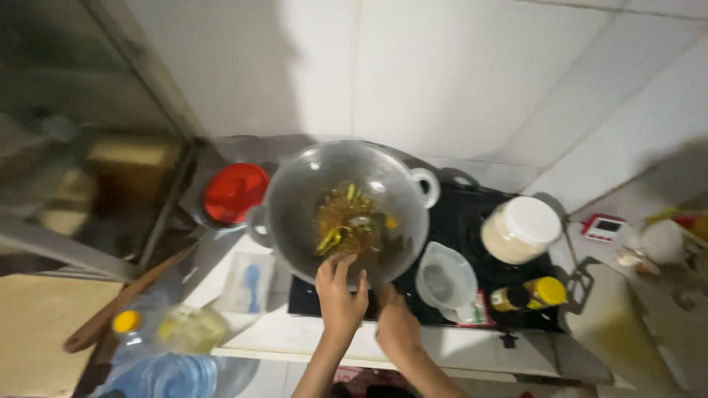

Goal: The person stirs ingredients in a wok on a gas stove using a wooden spatula. They add seasoning from a jar and pour water from a measuring jug into the wok, continuing to stir the mixture.

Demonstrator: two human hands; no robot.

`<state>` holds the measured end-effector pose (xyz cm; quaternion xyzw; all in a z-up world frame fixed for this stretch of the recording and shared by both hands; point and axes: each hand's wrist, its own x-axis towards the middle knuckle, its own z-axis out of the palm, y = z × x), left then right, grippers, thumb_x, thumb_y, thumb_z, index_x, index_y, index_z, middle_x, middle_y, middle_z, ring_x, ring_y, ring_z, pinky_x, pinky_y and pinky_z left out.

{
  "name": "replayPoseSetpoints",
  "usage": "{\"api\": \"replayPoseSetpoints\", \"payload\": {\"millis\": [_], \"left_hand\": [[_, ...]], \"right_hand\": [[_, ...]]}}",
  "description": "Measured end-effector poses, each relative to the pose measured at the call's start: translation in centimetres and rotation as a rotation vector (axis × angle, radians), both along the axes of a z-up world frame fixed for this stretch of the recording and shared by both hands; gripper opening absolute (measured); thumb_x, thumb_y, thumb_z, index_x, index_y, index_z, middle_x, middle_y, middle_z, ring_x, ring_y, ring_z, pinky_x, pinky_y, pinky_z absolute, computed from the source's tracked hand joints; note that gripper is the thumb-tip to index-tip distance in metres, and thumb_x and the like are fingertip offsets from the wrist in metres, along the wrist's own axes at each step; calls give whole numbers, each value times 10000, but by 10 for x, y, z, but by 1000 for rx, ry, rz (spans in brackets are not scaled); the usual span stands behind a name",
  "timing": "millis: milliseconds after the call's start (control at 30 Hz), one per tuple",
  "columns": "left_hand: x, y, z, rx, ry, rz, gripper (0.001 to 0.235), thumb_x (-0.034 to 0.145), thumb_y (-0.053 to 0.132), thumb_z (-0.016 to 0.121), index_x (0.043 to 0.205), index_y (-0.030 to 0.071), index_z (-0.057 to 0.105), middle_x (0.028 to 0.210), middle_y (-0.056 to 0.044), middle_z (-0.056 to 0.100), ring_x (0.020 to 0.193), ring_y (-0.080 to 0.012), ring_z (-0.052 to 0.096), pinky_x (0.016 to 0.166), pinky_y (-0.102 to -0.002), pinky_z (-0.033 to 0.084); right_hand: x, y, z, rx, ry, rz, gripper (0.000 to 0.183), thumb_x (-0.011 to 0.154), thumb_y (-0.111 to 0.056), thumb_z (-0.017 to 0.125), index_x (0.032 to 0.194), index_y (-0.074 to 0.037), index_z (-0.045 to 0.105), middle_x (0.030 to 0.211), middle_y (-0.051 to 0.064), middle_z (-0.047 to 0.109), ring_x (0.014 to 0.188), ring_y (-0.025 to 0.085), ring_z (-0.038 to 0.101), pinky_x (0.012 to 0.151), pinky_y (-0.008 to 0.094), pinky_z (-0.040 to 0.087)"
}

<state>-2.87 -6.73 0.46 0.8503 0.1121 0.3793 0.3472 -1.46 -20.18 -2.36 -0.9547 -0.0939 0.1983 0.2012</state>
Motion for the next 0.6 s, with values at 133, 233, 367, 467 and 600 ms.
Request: {"api": "replayPoseSetpoints", "payload": {"millis": [133,233,367,467,600], "left_hand": [[-37,45,-11,-58,65,-10,267,912,178,692,1166,97,699,1171,-123,604,1077,-332,632,925,-491,489],[-61,63,-29,-142,174,-49,283,886,161,708,1158,88,680,1158,-127,647,1114,-346,612,956,-482,478],[-74,93,-31,-145,144,-63,387,846,138,703,1216,59,624,1167,-149,616,1106,-353,587,977,-449,463],[-87,117,-31,-138,149,-70,392,839,139,710,1215,65,628,1156,-134,612,1086,-345,591,976,-444,464],[-91,134,-48,-166,177,-100,398,847,156,728,1228,90,633,1193,-115,613,1116,-334,588,998,-448,459]], "right_hand": [[8,-2,9,24,-131,-129,446,838,-107,511,1260,-244,465,1190,174,604,967,469,692,806,650,517],[13,8,-5,143,-273,-73,544,997,-215,481,1537,-225,407,1115,166,614,791,403,680,599,504,570],[-1,21,-4,241,-324,1,559,854,-85,650,1387,-253,647,1185,69,701,982,317,719,785,446,570],[-38,16,58,13,-178,-90,626,851,-91,589,1390,-409,613,1223,18,654,1010,318,719,839,489,554],[-19,42,58,-124,-295,-124,797,832,-52,606,1515,-431,447,1125,83,593,844,346,717,671,502,599]]}}
